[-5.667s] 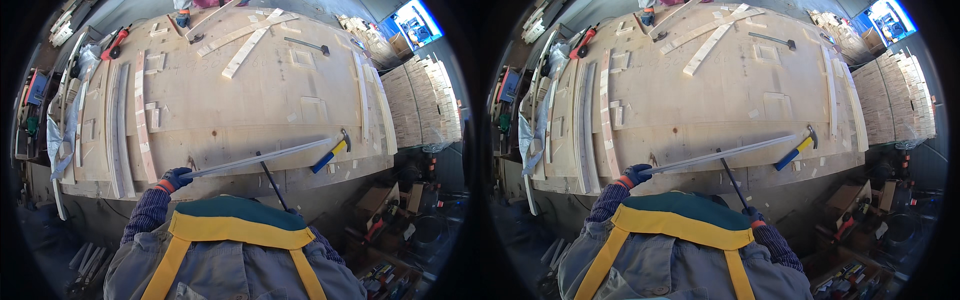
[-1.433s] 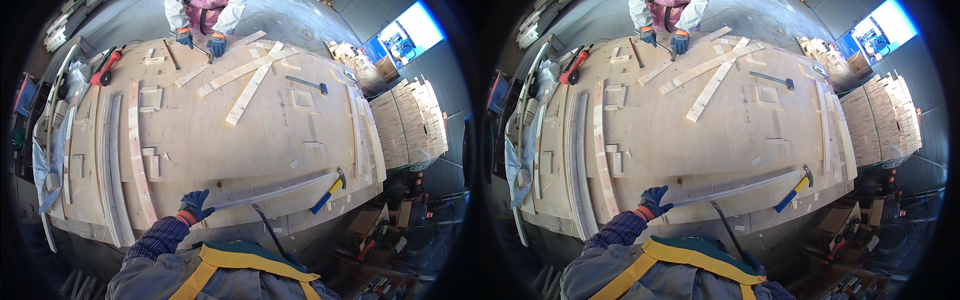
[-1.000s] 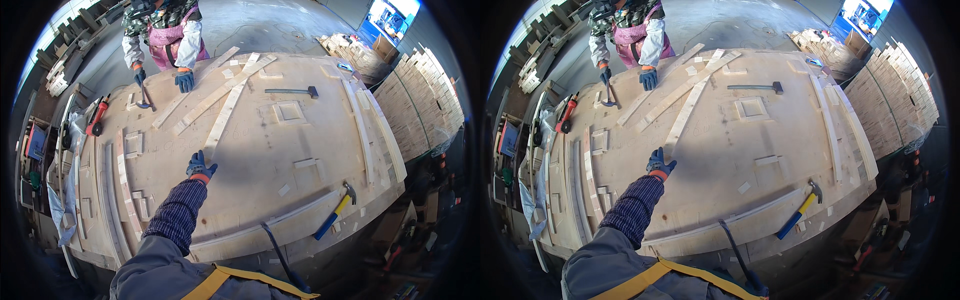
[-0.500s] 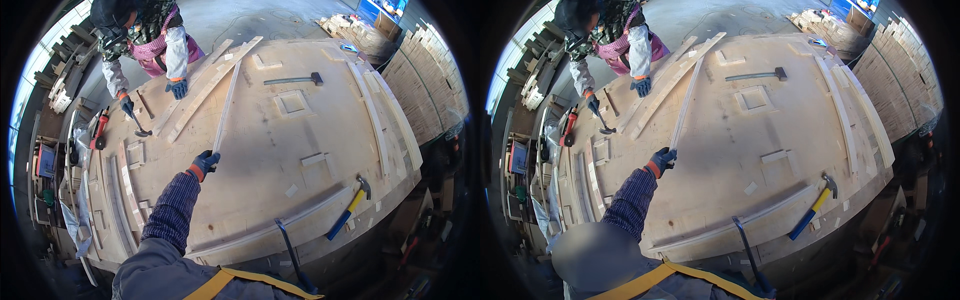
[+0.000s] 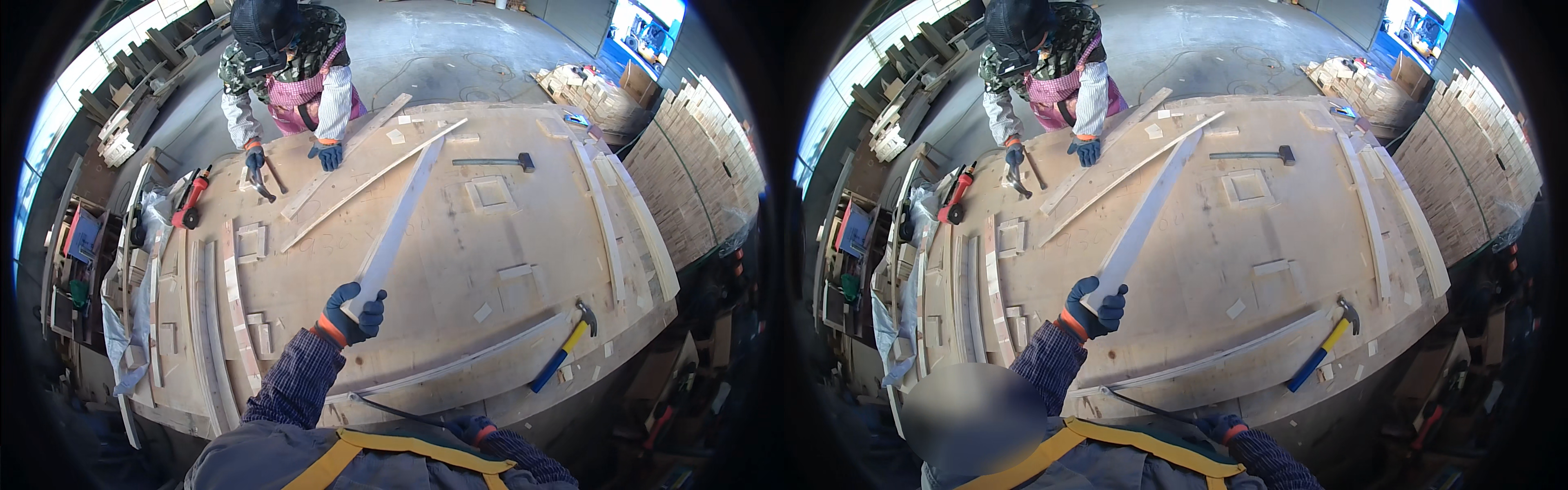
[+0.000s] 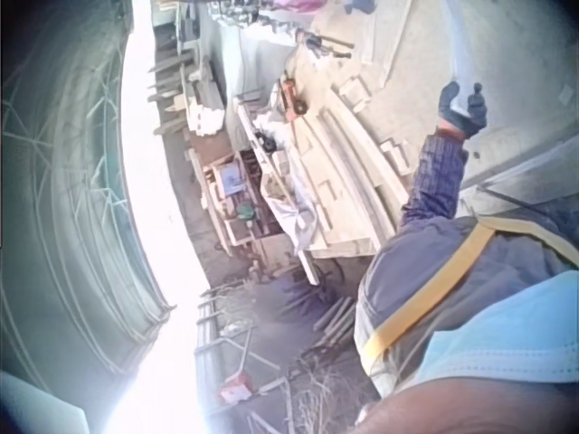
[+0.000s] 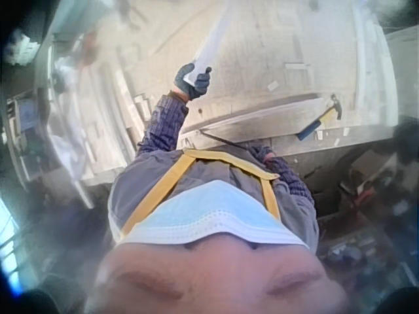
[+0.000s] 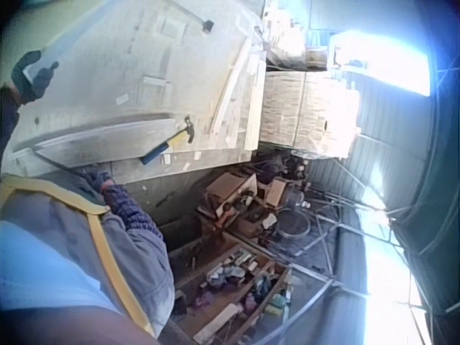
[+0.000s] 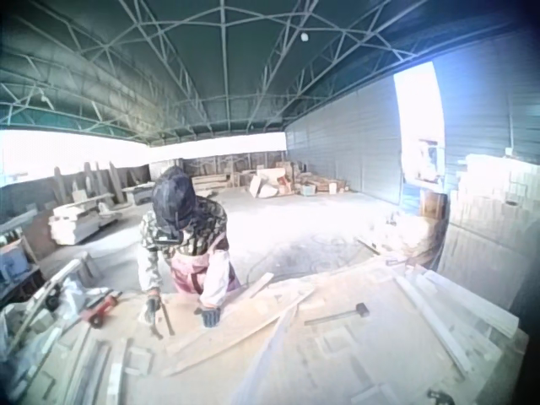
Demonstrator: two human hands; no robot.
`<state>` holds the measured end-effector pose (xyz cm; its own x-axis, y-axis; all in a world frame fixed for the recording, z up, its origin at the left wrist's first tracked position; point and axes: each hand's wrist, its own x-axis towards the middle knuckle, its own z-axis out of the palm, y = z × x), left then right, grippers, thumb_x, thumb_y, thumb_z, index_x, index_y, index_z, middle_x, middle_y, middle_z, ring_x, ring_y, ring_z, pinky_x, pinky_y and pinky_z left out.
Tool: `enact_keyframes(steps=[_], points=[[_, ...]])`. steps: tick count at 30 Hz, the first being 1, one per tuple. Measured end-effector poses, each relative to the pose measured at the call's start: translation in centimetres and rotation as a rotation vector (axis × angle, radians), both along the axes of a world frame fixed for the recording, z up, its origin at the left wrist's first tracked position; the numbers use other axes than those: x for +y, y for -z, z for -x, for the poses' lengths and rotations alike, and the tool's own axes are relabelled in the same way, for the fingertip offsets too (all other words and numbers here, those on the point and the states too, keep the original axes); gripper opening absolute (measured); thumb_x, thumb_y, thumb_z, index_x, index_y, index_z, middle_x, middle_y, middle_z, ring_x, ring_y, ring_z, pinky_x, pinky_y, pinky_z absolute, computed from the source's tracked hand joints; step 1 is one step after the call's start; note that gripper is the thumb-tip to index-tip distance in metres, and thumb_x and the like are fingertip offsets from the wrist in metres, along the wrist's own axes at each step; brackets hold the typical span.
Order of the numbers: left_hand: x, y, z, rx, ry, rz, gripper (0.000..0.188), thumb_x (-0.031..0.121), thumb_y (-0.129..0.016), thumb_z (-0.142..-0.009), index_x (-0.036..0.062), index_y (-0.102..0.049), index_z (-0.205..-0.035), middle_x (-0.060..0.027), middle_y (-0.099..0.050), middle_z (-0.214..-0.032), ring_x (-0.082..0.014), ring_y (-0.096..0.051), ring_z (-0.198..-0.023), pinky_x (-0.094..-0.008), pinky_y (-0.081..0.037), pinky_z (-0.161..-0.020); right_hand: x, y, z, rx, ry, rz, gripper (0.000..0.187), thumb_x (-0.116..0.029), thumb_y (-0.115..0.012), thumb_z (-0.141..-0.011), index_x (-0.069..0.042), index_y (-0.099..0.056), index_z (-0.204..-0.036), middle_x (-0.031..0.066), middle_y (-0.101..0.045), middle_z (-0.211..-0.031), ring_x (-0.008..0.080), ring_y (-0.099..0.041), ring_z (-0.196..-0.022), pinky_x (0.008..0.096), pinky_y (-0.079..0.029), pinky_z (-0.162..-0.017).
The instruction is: The person uses a crowbar and hammer to pry apart two thin wooden planks that are stuck together on a workbench. After separating them, the person places the planks aside and picks up another plank to inspect it.
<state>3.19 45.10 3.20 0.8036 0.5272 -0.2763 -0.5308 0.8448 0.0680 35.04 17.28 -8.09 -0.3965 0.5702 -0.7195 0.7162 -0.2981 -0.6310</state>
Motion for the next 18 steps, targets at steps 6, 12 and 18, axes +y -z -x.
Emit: enact_keyframes(steps=[6,12,18], points=[[-3.9,-4.2,4.7,0.155,0.094,-0.024,0.055,0.036,-0.067,-0.075,-0.0027,-0.050,-0.110,-0.0029,-0.048,-0.073,-0.0115,-0.042,-0.055,-0.0244,-0.033,-0.048,6.3,6.5,4.0,-0.391,0.676,-0.103,0.058,-0.059,-0.049,-0.086,-0.009,-0.065,-0.112,0.0191,-0.067,-0.094,0.0363,-0.063,-0.091,0.0412,-0.049,-0.079],[-12.5,-6.9,7.5,0.612,0.071,-0.355,0.057,0.023,-0.074,-0.070,-0.0038,-0.051,-0.114,-0.0055,-0.053,-0.076,-0.0125,-0.048,-0.059,-0.0250,-0.037,-0.050,14.4,8.6,4.9,-0.044,1.644,0.345,0.071,-0.052,-0.072,-0.073,-0.005,-0.048,-0.120,0.0201,-0.063,-0.090,0.0370,-0.064,-0.074,0.0484,-0.053,-0.056],[-18.8,-9.2,8.0,0.846,0.042,-0.655,0.066,0.029,-0.078,-0.070,-0.0037,-0.047,-0.117,-0.0045,-0.051,-0.070,-0.0119,-0.046,-0.056,-0.0256,-0.037,-0.051,16.9,11.4,7.7,-0.565,1.514,0.225,0.099,-0.050,-0.079,-0.065,-0.004,-0.028,-0.135,0.0212,-0.050,-0.128,0.0338,-0.057,-0.108,0.0465,-0.048,-0.087]])
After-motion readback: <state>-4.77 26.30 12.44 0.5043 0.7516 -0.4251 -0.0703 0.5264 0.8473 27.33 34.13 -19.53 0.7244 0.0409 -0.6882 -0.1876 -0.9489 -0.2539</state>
